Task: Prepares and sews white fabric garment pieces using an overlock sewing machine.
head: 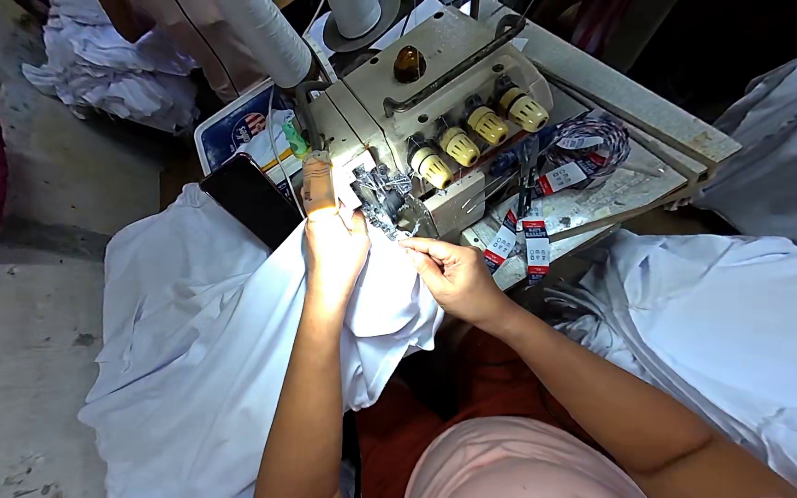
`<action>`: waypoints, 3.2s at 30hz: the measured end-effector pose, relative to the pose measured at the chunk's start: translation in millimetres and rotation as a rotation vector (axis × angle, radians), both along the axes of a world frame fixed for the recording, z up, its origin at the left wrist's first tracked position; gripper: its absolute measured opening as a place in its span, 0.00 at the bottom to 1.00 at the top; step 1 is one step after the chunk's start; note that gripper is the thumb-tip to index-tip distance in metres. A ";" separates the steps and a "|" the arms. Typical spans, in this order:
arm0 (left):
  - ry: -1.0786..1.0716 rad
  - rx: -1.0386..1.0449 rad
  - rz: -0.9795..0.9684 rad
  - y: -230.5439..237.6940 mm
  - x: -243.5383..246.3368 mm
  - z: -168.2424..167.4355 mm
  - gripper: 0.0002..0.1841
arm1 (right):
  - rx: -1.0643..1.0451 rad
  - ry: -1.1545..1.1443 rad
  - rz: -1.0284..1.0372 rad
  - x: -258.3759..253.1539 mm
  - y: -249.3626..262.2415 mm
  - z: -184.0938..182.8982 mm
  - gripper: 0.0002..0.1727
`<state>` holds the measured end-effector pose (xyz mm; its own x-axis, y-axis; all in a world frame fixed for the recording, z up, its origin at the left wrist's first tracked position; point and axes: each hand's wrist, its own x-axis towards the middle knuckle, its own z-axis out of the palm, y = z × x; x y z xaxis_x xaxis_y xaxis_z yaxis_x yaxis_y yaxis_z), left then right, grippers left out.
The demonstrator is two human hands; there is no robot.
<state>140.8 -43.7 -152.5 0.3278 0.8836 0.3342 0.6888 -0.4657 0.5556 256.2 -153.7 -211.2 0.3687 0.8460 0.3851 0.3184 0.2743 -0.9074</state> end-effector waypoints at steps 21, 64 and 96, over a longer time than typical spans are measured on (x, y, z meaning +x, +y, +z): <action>-0.001 -0.450 -0.924 -44.6 -101.6 89.0 0.11 | 0.326 -0.216 -0.124 14.1 5.9 -9.8 0.07; 0.459 0.059 -0.524 -118.2 -121.3 67.9 0.16 | 0.415 -0.613 0.396 -1.5 -64.9 39.6 0.14; 0.655 0.079 -0.996 -94.9 -98.4 202.4 0.23 | 0.152 0.074 0.275 -62.8 -79.7 -2.5 0.42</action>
